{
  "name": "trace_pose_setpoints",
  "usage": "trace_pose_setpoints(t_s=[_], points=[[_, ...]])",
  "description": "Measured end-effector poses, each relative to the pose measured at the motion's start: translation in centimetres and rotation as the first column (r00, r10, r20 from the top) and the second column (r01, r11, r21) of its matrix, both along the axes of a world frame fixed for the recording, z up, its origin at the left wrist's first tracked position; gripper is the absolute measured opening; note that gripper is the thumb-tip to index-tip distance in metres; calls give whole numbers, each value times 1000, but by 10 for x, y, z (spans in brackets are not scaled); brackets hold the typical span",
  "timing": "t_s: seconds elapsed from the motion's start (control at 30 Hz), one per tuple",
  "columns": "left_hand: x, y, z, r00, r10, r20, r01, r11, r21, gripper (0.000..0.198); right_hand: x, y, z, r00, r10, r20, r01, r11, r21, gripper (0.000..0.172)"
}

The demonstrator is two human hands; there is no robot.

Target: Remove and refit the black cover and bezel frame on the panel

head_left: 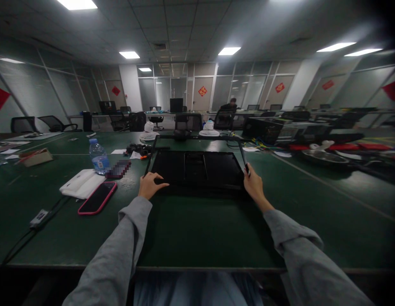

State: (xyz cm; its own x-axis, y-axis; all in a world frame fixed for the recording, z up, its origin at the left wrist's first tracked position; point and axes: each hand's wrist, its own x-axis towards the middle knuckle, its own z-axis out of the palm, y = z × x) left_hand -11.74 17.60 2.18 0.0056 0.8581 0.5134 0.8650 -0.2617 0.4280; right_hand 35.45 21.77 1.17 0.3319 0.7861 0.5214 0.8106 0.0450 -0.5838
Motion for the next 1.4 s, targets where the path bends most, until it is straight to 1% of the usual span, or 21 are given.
trace_pose_setpoints(t_s=[0.1,0.33,0.57,0.7,0.83,1.0,1.13,1.23,1.33,1.4], points=[[1,-1,-2,1000,-20,2,20,998,-54,36,0,-2,-1,1000,-18,6,18,999,-48,60],[4,-4,-3,998,-53,-19,50,991,-125,36,7,1,-9,998,-9,65,18,990,-139,60],[1,-3,-6,996,-73,-49,65,986,-156,40,11,2,-12,998,29,54,-24,995,-92,56],[1,-3,-6,994,-94,-59,85,985,-150,40,12,3,-13,998,13,55,-6,994,-111,55],[0,-3,-5,989,-129,-71,118,983,-142,39,14,4,-16,997,28,68,-21,994,-110,56],[1,-4,-5,987,-139,-78,126,980,-154,39,19,6,-18,997,22,74,-13,992,-127,55],[1,-4,-6,988,-137,-66,126,981,-145,36,25,8,-21,995,55,84,-41,986,-160,56],[1,-2,-7,991,-116,-59,108,986,-123,35,27,8,-22,995,76,72,-65,987,-147,55],[-2,2,-8,998,-60,-23,59,998,-38,24,26,7,-22,995,75,62,-66,989,-132,55],[-6,6,-10,999,21,27,-23,998,52,20,26,6,-21,995,71,63,-63,990,-129,55]])
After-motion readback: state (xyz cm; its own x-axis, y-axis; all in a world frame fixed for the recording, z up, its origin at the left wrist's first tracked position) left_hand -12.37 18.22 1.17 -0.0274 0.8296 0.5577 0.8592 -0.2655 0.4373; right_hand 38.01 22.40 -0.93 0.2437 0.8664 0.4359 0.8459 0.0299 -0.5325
